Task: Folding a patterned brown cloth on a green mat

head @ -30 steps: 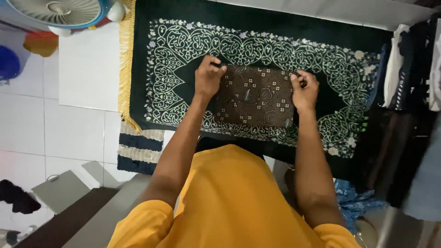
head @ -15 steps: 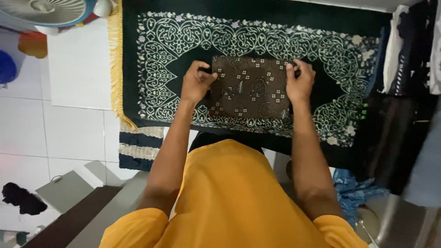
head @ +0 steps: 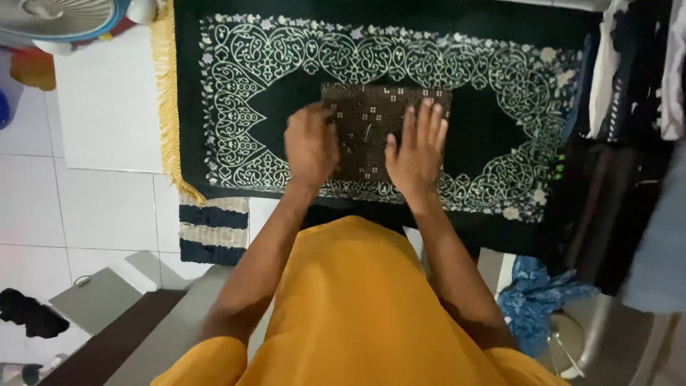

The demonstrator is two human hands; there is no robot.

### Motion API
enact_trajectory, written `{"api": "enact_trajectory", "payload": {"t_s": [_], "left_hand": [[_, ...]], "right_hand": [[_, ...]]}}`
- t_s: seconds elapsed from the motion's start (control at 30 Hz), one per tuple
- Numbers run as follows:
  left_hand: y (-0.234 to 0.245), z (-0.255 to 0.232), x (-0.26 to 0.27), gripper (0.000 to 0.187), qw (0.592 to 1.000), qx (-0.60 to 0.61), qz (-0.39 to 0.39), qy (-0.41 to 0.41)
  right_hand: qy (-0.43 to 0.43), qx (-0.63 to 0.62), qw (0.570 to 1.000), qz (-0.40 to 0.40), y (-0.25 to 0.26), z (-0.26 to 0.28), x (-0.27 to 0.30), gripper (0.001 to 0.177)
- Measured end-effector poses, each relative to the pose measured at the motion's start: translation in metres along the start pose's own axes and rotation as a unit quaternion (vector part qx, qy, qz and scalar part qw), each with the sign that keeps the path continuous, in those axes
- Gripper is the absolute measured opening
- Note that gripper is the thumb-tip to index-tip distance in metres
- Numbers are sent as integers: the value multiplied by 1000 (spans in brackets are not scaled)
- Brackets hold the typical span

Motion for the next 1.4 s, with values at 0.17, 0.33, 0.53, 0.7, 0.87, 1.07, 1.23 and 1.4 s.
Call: {"api": "enact_trajectory", "payload": {"t_s": [0.17, 0.33, 0.53, 0.7, 0.87, 1.07, 1.23, 1.4], "left_hand": [[-60, -57, -13, 54, 955, -209, 134, -164], [-31, -5, -21, 67, 956, -196, 161, -148], [-21, 23, -28, 43, 974, -144, 154, -80], [-50, 18, -78, 44, 965, -168, 56, -195], [-93, 52, -116, 52, 913, -143, 383, -11], [-33, -6, -113, 43, 833, 26, 549, 67], [9, -15, -116, 42, 871, 55, 487, 6], [97, -71, -81, 38, 952, 67, 238, -182]], "right_hand": [[65, 53, 996, 34, -15, 29, -10, 55], [3, 64, 998, 19, -9, -39, 9, 67], [-37, 77, 995, 41, 0, -79, 5, 69], [78, -12, 990, 117, -7, -82, -58, 77], [109, 40, 953, 278, -59, -95, -99, 65], [16, -94, 909, 406, -50, -110, -107, 66], [-10, -114, 912, 395, 74, -58, -111, 44], [145, -111, 972, 148, 150, -28, -89, 31]]}}
Point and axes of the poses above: each hand's wrist, its own x-axis away from the middle knuckle, its own y-axis out of the back of the hand, z = x × y, the point moved 8 cm from there along -x, towards the middle knuckle, and after that the axes turned 8 degrees about z, right-handed, at the moved point
